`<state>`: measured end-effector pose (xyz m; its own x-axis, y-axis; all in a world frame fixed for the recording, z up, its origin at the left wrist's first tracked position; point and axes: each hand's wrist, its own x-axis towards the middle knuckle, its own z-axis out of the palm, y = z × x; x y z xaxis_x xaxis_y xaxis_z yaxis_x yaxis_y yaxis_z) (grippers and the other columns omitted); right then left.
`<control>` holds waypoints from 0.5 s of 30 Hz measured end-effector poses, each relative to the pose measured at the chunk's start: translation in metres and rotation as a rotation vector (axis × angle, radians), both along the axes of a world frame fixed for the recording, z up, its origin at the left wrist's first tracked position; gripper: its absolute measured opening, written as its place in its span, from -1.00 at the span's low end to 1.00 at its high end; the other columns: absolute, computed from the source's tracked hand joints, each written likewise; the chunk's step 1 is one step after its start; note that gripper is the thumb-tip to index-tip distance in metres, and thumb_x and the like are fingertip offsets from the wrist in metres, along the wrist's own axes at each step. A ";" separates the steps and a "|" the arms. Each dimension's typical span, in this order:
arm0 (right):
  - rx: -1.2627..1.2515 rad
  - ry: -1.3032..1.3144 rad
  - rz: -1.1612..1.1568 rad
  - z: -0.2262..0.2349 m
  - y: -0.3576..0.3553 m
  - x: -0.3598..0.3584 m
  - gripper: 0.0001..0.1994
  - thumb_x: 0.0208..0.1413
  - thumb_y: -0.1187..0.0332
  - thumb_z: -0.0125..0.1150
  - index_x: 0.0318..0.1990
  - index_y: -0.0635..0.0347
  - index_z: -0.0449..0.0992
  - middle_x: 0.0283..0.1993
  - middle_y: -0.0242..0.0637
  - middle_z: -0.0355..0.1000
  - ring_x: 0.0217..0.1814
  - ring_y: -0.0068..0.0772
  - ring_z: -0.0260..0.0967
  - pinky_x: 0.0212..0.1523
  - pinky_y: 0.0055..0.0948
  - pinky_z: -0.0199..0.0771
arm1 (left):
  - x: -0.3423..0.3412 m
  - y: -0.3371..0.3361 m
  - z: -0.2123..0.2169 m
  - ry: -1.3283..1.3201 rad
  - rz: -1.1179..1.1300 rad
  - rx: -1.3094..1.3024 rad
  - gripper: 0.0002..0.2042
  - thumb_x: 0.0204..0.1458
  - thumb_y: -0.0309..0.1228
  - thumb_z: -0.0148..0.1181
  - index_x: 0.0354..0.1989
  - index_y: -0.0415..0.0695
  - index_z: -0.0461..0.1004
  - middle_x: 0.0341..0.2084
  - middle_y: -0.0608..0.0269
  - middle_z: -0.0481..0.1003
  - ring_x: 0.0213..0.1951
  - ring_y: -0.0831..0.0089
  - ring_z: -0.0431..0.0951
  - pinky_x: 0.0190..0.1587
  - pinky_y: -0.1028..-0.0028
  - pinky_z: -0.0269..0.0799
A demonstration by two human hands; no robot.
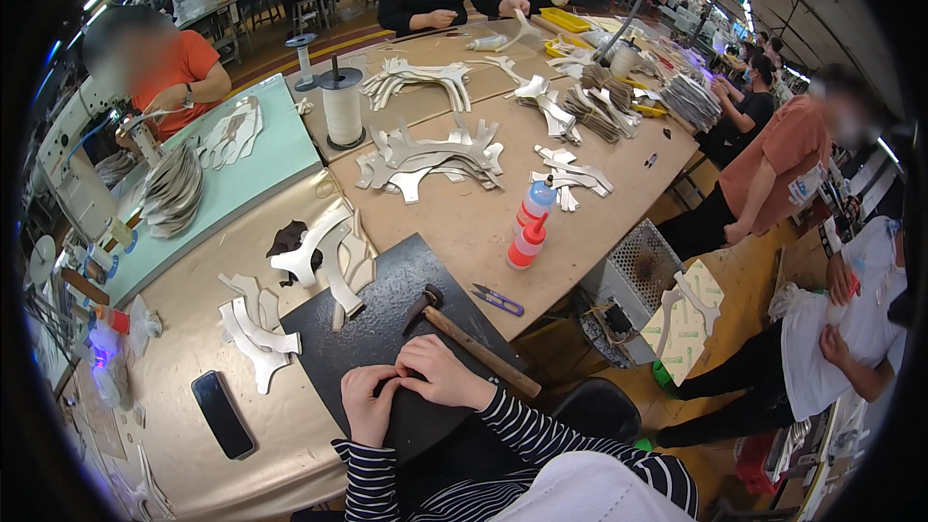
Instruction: The person applies glue to the edges of white leather pieces, presses them together, and uses a hammer to flatten the seams. They trim excess material with a knife and continue assembling multiple leather components on a workbench.
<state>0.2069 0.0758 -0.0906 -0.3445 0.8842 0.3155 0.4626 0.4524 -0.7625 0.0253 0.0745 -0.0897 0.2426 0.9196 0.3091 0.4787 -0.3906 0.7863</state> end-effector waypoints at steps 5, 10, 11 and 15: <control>-0.067 -0.002 0.020 -0.002 0.001 0.001 -0.85 0.06 0.33 0.24 -0.36 0.13 0.41 -0.30 -0.33 0.36 -0.04 -0.22 0.33 0.13 -0.25 0.15 | 0.000 0.000 0.000 0.002 -0.001 -0.007 -0.95 -0.04 -0.48 0.32 -0.39 -0.11 0.59 -0.37 0.32 0.62 -0.22 0.33 0.56 0.07 0.32 0.25; -0.032 -0.012 0.017 -0.003 0.001 0.001 -0.86 0.08 0.31 0.21 -0.35 0.13 0.40 -0.30 -0.33 0.36 -0.04 -0.23 0.32 0.13 -0.25 0.15 | 0.001 0.000 0.000 0.005 0.005 -0.006 -0.95 -0.03 -0.47 0.32 -0.39 -0.10 0.59 -0.37 0.33 0.62 -0.22 0.33 0.56 0.07 0.32 0.25; -0.027 -0.016 0.016 -0.004 0.001 0.000 -0.86 0.09 0.30 0.20 -0.35 0.13 0.40 -0.30 -0.33 0.36 -0.04 -0.24 0.32 0.13 -0.25 0.14 | 0.001 0.000 0.000 0.007 0.007 -0.005 -0.95 -0.03 -0.47 0.32 -0.39 -0.10 0.59 -0.37 0.33 0.62 -0.22 0.33 0.56 0.07 0.32 0.25; -0.045 0.011 0.034 -0.006 0.002 0.002 -0.84 0.12 0.26 0.16 -0.33 0.14 0.40 -0.30 -0.32 0.35 -0.05 -0.24 0.33 0.14 -0.25 0.12 | 0.002 -0.001 0.002 0.011 0.022 0.006 -0.95 -0.03 -0.46 0.33 -0.39 -0.10 0.59 -0.38 0.33 0.62 -0.22 0.32 0.56 0.06 0.31 0.26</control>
<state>0.2084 0.0775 -0.0963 -0.3715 0.8854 0.2793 0.4388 0.4325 -0.7876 0.0271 0.0736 -0.0878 0.2254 0.9229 0.3123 0.4960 -0.3846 0.7785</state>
